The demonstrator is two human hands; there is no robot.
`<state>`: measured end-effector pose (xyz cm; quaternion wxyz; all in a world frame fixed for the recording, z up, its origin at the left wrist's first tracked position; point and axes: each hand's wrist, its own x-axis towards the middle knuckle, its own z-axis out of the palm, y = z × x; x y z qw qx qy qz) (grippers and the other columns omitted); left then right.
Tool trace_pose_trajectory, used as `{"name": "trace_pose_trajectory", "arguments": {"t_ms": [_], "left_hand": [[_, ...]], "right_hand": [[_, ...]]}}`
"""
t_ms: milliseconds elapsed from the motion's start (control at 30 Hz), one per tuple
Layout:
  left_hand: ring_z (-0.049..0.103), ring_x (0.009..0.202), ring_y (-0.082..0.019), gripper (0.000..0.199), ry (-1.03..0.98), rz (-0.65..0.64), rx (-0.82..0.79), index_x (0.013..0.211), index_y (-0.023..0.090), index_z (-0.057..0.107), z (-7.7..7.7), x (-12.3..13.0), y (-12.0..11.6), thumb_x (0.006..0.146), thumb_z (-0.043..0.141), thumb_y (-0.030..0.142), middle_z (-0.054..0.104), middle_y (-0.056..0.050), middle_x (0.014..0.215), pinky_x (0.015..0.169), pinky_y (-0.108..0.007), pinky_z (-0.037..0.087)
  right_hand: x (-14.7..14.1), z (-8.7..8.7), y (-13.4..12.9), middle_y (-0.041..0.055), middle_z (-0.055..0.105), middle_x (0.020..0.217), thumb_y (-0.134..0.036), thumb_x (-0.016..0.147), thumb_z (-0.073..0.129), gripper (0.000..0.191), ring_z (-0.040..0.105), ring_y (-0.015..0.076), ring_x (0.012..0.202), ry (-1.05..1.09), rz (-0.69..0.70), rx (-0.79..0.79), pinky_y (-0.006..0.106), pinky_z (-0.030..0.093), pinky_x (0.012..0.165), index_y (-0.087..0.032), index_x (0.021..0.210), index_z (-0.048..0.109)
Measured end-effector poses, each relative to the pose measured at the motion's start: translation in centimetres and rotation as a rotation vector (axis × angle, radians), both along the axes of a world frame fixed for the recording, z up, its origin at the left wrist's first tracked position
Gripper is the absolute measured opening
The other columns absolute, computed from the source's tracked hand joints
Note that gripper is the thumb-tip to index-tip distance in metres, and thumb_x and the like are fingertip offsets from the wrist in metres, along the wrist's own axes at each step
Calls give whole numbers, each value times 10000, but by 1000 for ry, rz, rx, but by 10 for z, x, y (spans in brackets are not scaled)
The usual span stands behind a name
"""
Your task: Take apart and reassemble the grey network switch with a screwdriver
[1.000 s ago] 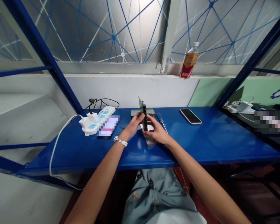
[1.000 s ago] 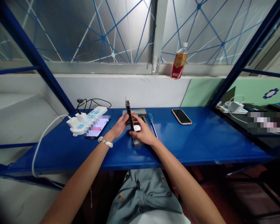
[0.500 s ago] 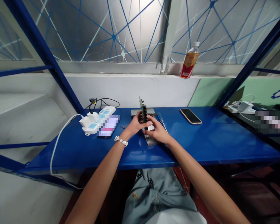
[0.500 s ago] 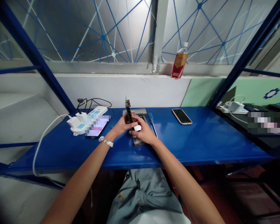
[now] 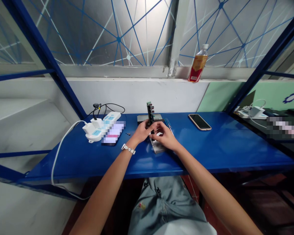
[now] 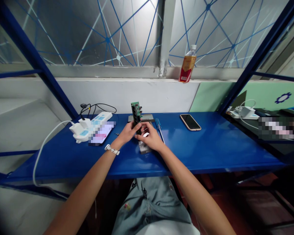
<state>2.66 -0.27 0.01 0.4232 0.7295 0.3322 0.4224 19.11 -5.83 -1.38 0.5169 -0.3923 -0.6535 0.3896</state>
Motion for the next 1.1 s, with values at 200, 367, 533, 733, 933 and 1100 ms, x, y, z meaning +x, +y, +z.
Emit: {"name": "trace_pose_trajectory", "arguments": {"t_ms": [200, 367, 533, 733, 933, 1100], "left_hand": [[687, 906, -236, 481, 33, 152, 124, 1126, 177, 635, -2, 1, -3, 895, 643, 599, 739, -75, 1005, 802, -308, 500], [695, 957, -272, 416, 63, 214, 132, 1069, 167, 659, -7, 2, 0, 942, 582, 556, 747, -93, 999, 844, -334, 504], [669, 1132, -296, 453, -83, 195, 42, 1186, 147, 655, -10, 6, 6, 963, 537, 523, 734, -128, 1199, 980, -382, 503], [697, 1105, -284, 499, -292, 126, -157, 1224, 147, 673, -11, 8, 7, 940, 554, 541, 751, -120, 1204, 1004, -401, 520], [692, 1118, -297, 527, -117, 200, -60, 1203, 138, 686, -5, 4, 0, 989, 472, 570, 752, -130, 1205, 998, -400, 518], [687, 1138, -321, 550, 159, 336, 92, 1277, 159, 618, -6, -1, -2, 1038, 356, 580, 748, -154, 1158, 958, -410, 510]], "right_hand": [[0, 2, -1, -14, 562, 893, -378, 751, 799, 489, 583, 153, 706, -103, -108, 37, 318, 499, 682, -227, 1148, 557], [-1, -2, 0, 6, 598, 894, -383, 753, 795, 508, 589, 167, 719, -218, -206, 75, 335, 508, 711, -205, 1168, 562], [3, -5, 5, 42, 607, 960, -392, 811, 710, 389, 571, 160, 716, -154, -332, 109, 330, 503, 713, -203, 1136, 613], [15, -4, 14, 4, 589, 794, -462, 830, 654, 317, 512, 155, 653, 81, -446, 8, 299, 433, 635, -201, 1011, 647], [8, 3, 7, -47, 475, 631, -517, 848, 676, 314, 387, 106, 526, 250, -247, 3, 255, 305, 501, -213, 819, 609], [2, 9, -3, -42, 493, 645, -500, 870, 681, 297, 416, 107, 532, 223, -258, 76, 253, 330, 495, -213, 845, 610]]}}
